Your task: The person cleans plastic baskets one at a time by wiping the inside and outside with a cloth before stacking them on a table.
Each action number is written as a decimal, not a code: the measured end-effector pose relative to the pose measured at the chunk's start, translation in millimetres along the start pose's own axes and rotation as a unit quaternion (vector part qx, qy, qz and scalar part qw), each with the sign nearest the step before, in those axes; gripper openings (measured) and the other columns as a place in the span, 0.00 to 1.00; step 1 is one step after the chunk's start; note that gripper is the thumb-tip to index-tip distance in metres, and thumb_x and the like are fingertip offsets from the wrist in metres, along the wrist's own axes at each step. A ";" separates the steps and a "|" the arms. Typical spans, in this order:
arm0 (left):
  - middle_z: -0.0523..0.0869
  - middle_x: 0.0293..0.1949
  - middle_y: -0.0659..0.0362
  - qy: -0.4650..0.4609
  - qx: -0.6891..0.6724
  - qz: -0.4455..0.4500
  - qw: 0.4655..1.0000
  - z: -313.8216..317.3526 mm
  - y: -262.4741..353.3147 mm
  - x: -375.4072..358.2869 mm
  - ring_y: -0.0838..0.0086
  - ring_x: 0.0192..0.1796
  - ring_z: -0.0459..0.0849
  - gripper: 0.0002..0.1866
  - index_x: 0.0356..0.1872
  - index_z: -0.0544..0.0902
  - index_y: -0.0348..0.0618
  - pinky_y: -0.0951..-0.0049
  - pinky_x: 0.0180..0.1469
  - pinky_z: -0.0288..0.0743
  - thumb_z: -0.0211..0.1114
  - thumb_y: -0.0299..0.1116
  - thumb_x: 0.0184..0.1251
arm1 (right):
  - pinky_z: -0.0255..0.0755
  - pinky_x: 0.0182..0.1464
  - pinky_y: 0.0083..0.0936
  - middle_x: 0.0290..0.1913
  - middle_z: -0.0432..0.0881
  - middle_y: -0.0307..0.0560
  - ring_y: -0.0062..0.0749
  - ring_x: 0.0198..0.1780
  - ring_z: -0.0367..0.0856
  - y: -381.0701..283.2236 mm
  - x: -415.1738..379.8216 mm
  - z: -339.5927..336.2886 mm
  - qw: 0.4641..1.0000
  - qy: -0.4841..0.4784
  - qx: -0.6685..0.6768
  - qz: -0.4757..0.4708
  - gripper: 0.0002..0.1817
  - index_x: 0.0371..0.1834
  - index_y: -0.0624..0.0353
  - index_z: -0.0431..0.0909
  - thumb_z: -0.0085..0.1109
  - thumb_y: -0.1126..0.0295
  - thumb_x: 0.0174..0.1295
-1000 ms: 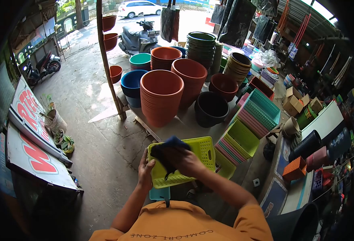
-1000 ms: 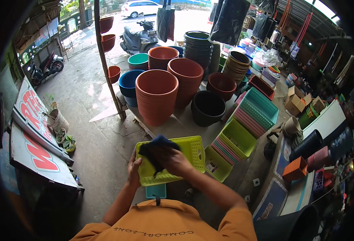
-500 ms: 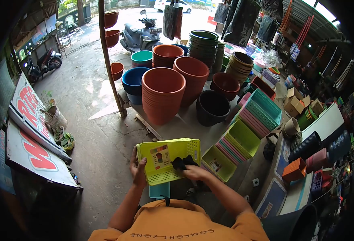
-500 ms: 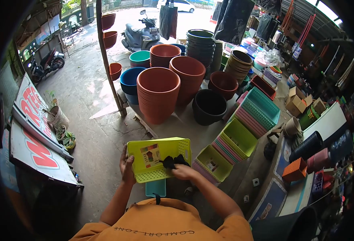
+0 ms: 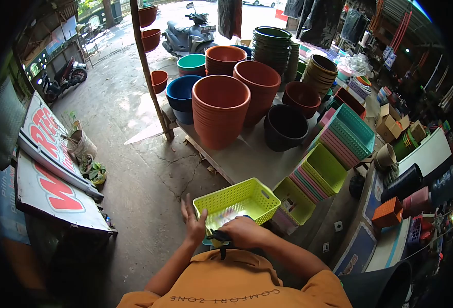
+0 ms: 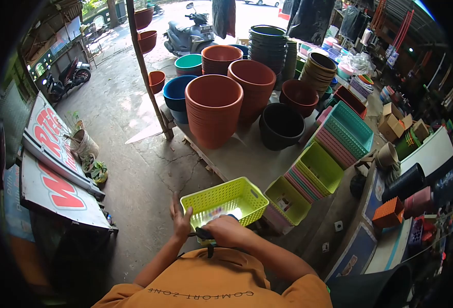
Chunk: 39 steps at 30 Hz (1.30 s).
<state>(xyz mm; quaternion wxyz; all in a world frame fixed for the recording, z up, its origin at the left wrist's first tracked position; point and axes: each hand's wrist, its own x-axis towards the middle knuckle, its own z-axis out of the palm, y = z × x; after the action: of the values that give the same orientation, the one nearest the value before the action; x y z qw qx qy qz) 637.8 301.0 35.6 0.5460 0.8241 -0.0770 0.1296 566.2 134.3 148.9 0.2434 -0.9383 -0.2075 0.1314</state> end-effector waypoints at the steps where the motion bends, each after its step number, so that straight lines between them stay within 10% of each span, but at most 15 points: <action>1: 0.81 0.58 0.45 0.003 0.003 -0.002 1.000 -14.3 5.6 11.6 0.49 0.70 0.70 0.28 0.67 0.76 0.48 0.62 0.67 0.68 0.58 0.51 0.72 | 0.77 0.46 0.42 0.39 0.86 0.55 0.53 0.44 0.85 3.1 -2.6 -2.6 0.999 -0.024 0.038 0.001 0.17 0.44 0.56 0.83 0.62 0.75 0.48; 3: 0.84 0.51 0.46 -0.337 0.005 0.349 0.874 -46.8 3.6 37.1 0.52 0.61 0.77 0.20 0.53 0.86 0.48 0.60 0.61 0.71 0.66 0.49 0.67 | 0.77 0.47 0.46 0.41 0.85 0.56 0.56 0.46 0.84 8.7 -2.9 -6.8 0.997 -0.037 0.072 0.010 0.17 0.45 0.56 0.82 0.62 0.76 0.49; 4: 0.86 0.36 0.50 -0.410 -0.031 0.307 0.858 -52.8 24.8 42.2 0.52 0.40 0.84 0.20 0.33 0.87 0.44 0.57 0.45 0.76 0.69 0.53 0.62 | 0.77 0.47 0.45 0.41 0.85 0.56 0.56 0.46 0.84 11.5 -2.6 -12.2 0.993 -0.041 0.106 0.021 0.17 0.45 0.56 0.82 0.62 0.77 0.49; 11: 0.76 0.18 0.54 -0.252 -0.006 0.221 0.942 -56.8 26.8 57.8 0.57 0.22 0.78 0.25 0.21 0.77 0.42 0.63 0.26 0.71 0.74 0.54 0.56 | 0.72 0.61 0.41 0.56 0.82 0.55 0.50 0.60 0.79 16.7 -3.2 -42.4 0.976 0.142 0.165 -0.019 0.25 0.57 0.56 0.79 0.64 0.74 0.52; 14: 0.79 0.19 0.59 -0.232 -0.096 0.066 0.966 -59.4 16.9 55.6 0.73 0.22 0.75 0.27 0.21 0.76 0.40 0.69 0.26 0.67 0.69 0.54 0.65 | 0.46 0.79 0.47 0.80 0.56 0.55 0.50 0.80 0.52 -8.7 -8.5 -49.1 0.964 0.265 0.025 0.017 0.40 0.76 0.55 0.62 0.62 0.67 0.57; 17: 0.86 0.28 0.63 -0.235 -0.213 -0.051 0.947 -52.6 5.6 48.2 0.85 0.32 0.79 0.22 0.28 0.82 0.37 0.75 0.31 0.74 0.67 0.49 0.70 | 0.42 0.80 0.47 0.79 0.57 0.54 0.49 0.81 0.50 -39.5 1.9 -17.7 0.976 0.201 -0.068 -0.057 0.40 0.77 0.56 0.62 0.59 0.61 0.58; 20: 0.89 0.42 0.61 -0.251 -0.494 -0.177 0.813 -53.0 13.5 43.4 0.80 0.43 0.85 0.21 0.46 0.85 0.33 0.77 0.50 0.80 0.67 0.45 0.71 | 0.41 0.80 0.46 0.80 0.58 0.51 0.48 0.81 0.51 -57.1 7.3 -11.7 0.974 0.214 -0.026 -0.076 0.42 0.78 0.54 0.61 0.58 0.58 0.57; 23: 0.87 0.33 0.65 -0.218 -0.378 -0.072 0.897 -58.3 32.2 41.5 0.83 0.35 0.82 0.22 0.37 0.85 0.36 0.80 0.39 0.77 0.64 0.50 0.73 | 0.41 0.80 0.45 0.80 0.58 0.50 0.47 0.81 0.51 -49.3 1.7 -17.6 0.976 0.213 -0.008 -0.055 0.43 0.78 0.55 0.60 0.59 0.58 0.56; 29: 0.69 0.19 0.73 -0.200 -0.355 -0.017 0.913 -69.0 28.0 40.5 0.89 0.24 0.65 0.28 0.21 0.70 0.45 0.81 0.25 0.56 0.61 0.57 0.73 | 0.47 0.79 0.45 0.79 0.60 0.49 0.46 0.80 0.56 18.1 -17.9 -19.9 0.959 0.265 0.000 0.096 0.42 0.77 0.53 0.61 0.60 0.60 0.55; 34: 0.69 0.19 0.72 -0.229 -0.347 -0.004 0.909 -76.5 25.3 35.8 0.89 0.24 0.66 0.28 0.21 0.70 0.45 0.81 0.26 0.57 0.61 0.57 0.73 | 0.58 0.75 0.38 0.74 0.66 0.60 0.51 0.75 0.64 86.8 -42.9 -6.4 0.915 0.361 0.097 0.152 0.34 0.74 0.59 0.64 0.57 0.63 0.64; 36: 0.69 0.19 0.72 -0.234 -0.336 -0.001 0.912 -76.3 25.4 34.1 0.89 0.24 0.66 0.28 0.21 0.70 0.45 0.81 0.26 0.57 0.61 0.57 0.73 | 0.64 0.71 0.36 0.69 0.70 0.67 0.55 0.71 0.70 82.6 -52.1 -18.0 0.753 0.246 0.499 0.351 0.33 0.72 0.64 0.65 0.58 0.59 0.68; 39: 0.72 0.22 0.71 -0.268 -0.316 -0.013 0.910 -75.9 30.7 33.6 0.89 0.27 0.67 0.25 0.26 0.73 0.43 0.82 0.28 0.60 0.60 0.54 0.75 | 0.68 0.67 0.37 0.66 0.73 0.70 0.57 0.67 0.74 86.2 -44.5 3.2 0.844 0.282 0.324 0.322 0.33 0.72 0.67 0.65 0.57 0.57 0.70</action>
<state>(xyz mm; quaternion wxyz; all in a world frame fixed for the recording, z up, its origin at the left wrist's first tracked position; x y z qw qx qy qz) 651.8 359.2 100.7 0.7384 0.6130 -0.2469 -0.1345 554.0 46.8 108.6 0.5254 -0.8167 0.2385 -0.0079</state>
